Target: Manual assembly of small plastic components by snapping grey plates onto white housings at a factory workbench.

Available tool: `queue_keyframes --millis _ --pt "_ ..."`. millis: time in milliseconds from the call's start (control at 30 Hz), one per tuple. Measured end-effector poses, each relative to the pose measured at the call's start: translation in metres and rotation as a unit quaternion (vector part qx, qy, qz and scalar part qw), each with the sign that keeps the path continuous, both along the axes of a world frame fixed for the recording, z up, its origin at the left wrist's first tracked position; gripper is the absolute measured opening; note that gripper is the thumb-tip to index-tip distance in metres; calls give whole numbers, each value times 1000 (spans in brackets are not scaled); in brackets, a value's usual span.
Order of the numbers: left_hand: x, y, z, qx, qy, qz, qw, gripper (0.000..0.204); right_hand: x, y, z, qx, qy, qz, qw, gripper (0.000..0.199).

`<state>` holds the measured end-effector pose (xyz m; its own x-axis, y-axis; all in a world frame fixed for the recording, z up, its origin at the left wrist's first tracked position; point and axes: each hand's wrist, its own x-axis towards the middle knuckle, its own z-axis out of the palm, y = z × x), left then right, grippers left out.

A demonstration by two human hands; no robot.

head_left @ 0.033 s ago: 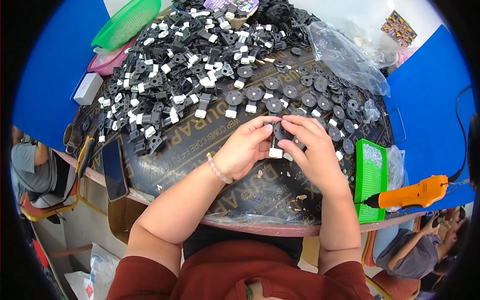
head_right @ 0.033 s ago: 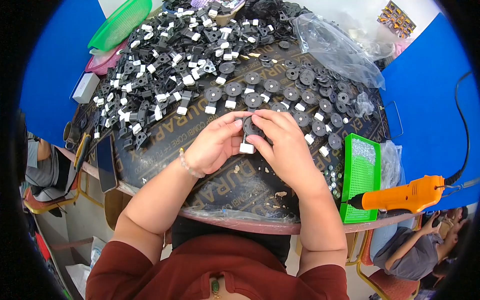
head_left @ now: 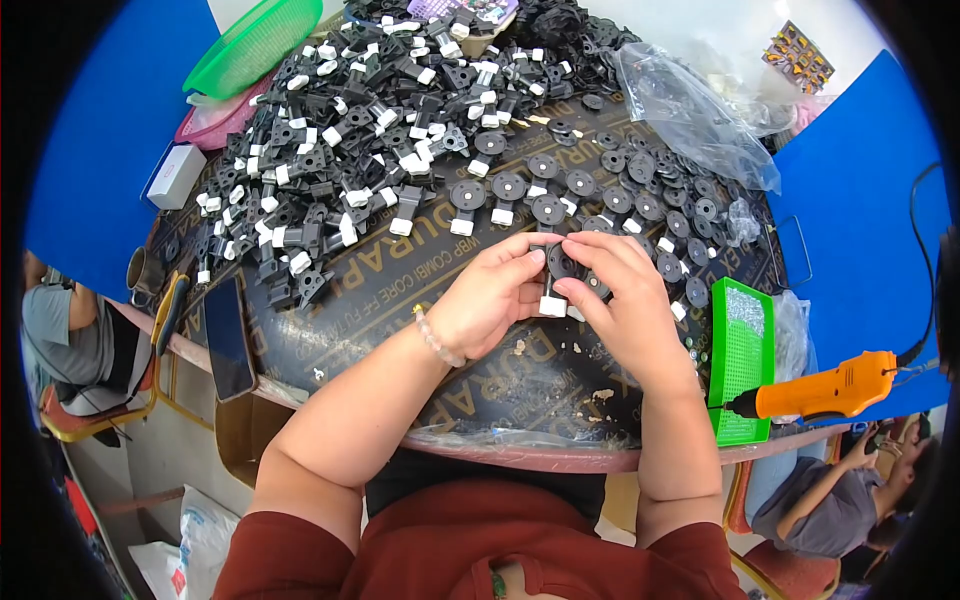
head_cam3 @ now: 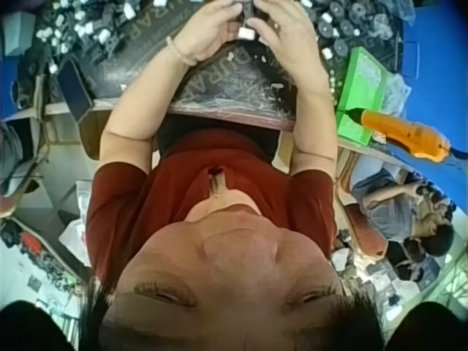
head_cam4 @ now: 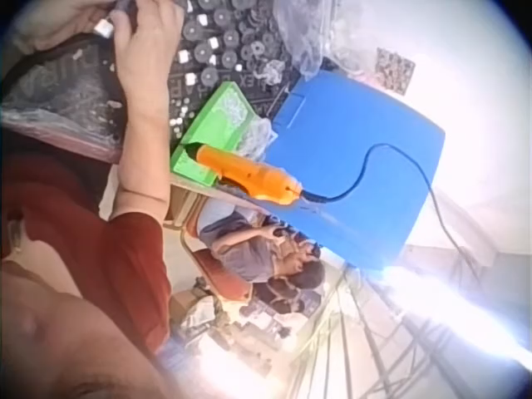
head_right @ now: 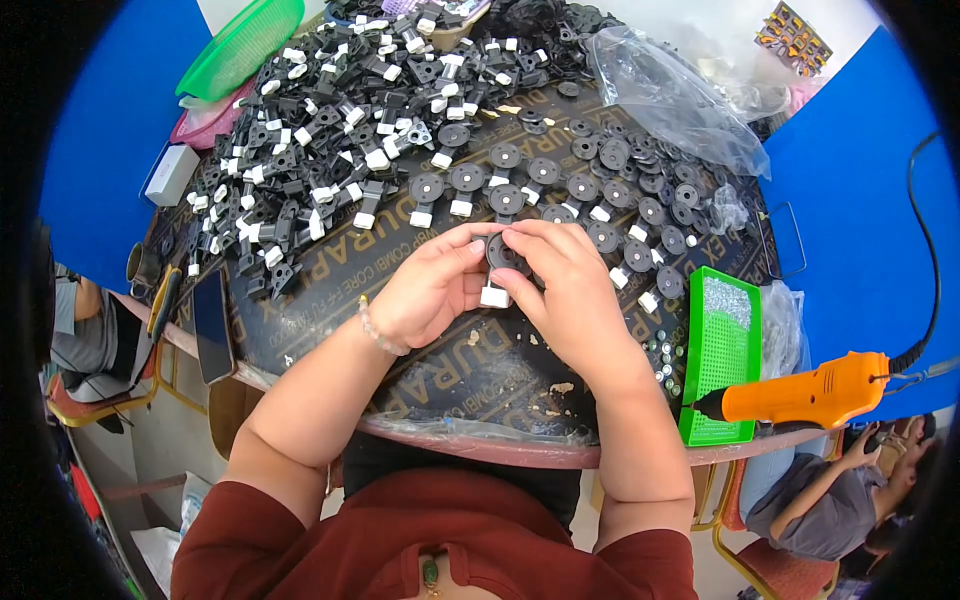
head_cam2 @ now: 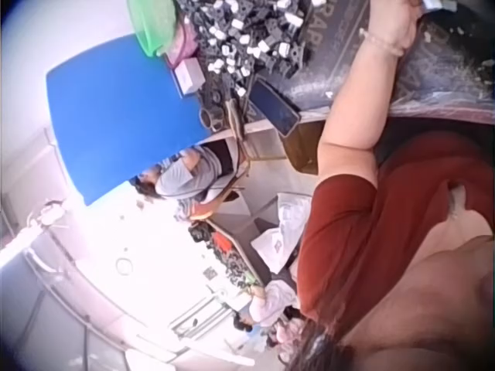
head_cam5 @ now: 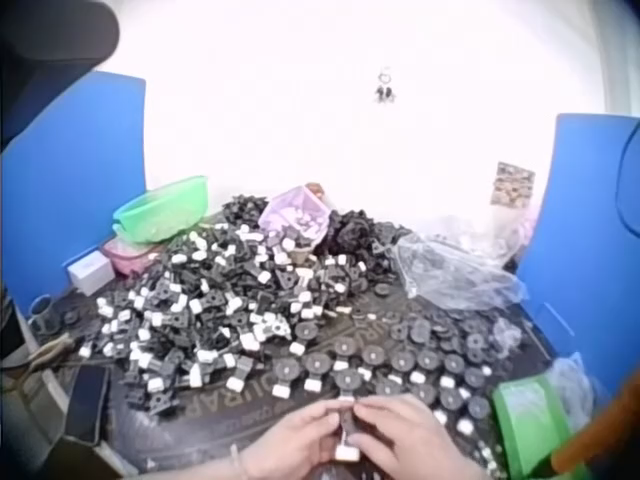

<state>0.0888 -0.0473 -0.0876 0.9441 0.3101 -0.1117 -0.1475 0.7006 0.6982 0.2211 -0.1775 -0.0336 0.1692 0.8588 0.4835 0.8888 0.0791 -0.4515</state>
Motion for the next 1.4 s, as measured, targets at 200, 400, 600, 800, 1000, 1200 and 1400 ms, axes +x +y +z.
queue_keyframes --millis 200,400,600,800,1000,1200,1400 --pt "-1 -1 1 24 -6 -13 1000 34 -8 5 -4 38 -76 -74 994 40" --pt "-2 -1 3 45 -5 -9 999 35 -12 5 -2 52 -89 -100 990 39" --pt "-2 -4 4 48 -2 -9 999 35 -10 5 -2 60 -59 -90 992 38" --pt "-2 -4 3 47 -6 -8 999 36 -6 5 -1 67 -61 -74 993 41" --pt "-2 -4 2 61 -22 -1 998 36 -8 7 -5 79 -28 -73 994 42" --pt "-2 -6 7 54 -10 15 998 36 -2 4 -3 48 18 -49 998 45" --pt "-8 3 18 225 56 42 972 43 4 3 4 -9 72 -17 997 51"
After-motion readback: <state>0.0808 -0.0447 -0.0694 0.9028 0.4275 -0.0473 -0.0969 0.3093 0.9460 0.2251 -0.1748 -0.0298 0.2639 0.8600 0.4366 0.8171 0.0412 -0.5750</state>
